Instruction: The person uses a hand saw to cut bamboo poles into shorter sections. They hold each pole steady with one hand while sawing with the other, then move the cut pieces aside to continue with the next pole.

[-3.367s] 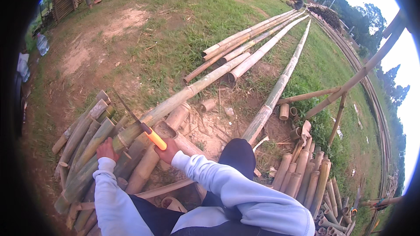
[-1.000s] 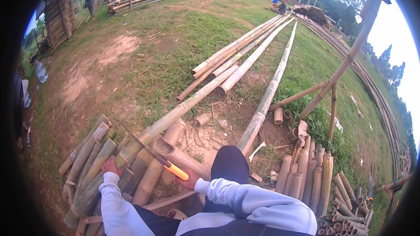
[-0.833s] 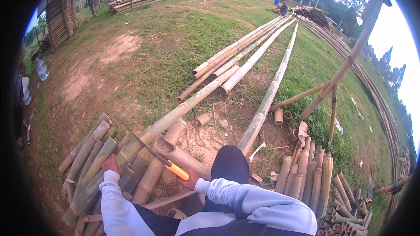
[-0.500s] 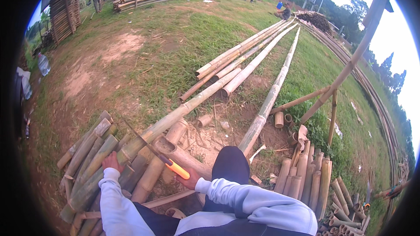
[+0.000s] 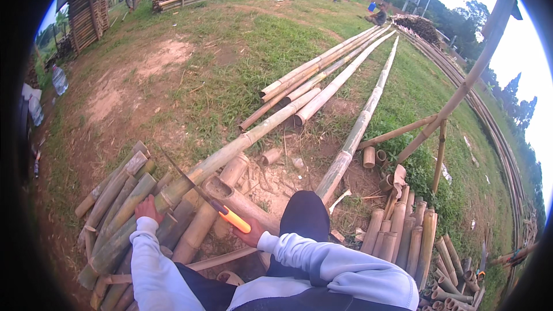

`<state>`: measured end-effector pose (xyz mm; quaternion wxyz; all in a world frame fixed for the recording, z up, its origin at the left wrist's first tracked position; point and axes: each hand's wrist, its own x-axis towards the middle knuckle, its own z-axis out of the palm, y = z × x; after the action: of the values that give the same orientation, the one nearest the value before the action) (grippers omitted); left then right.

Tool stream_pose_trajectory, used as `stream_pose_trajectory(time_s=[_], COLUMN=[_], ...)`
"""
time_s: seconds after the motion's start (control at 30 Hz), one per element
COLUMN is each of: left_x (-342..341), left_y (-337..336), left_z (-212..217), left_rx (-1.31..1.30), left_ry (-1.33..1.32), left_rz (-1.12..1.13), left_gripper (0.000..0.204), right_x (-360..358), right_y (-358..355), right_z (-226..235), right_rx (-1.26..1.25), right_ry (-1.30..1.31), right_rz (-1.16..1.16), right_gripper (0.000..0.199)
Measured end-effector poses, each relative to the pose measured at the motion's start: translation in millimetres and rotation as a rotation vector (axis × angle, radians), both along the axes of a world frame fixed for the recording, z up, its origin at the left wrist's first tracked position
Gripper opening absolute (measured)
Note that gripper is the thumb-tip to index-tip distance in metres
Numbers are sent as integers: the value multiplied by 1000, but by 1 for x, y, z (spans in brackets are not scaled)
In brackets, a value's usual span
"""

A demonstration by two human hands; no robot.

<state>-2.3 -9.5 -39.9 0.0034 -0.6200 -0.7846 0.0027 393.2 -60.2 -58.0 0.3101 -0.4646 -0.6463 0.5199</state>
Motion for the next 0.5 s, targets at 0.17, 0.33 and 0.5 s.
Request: stream_pose_trajectory(time_s=[0.17, 0.33, 0.5], left_x=[-3, -3, -1], left_y=[-1, -4, 3], left_z=[0, 0, 1], left_rx=[-3, 12, -18], left_ry=[14, 22, 47], left_rz=[0, -14, -17], left_gripper=[70, 69, 68], right_x=[-1, -4, 1], right_y=[2, 0, 3], right_z=[-2, -8, -13], right_rx=[16, 39, 42], right_ry=[19, 56, 40], right_rz=[8, 6, 8], right_gripper=[28, 26, 31])
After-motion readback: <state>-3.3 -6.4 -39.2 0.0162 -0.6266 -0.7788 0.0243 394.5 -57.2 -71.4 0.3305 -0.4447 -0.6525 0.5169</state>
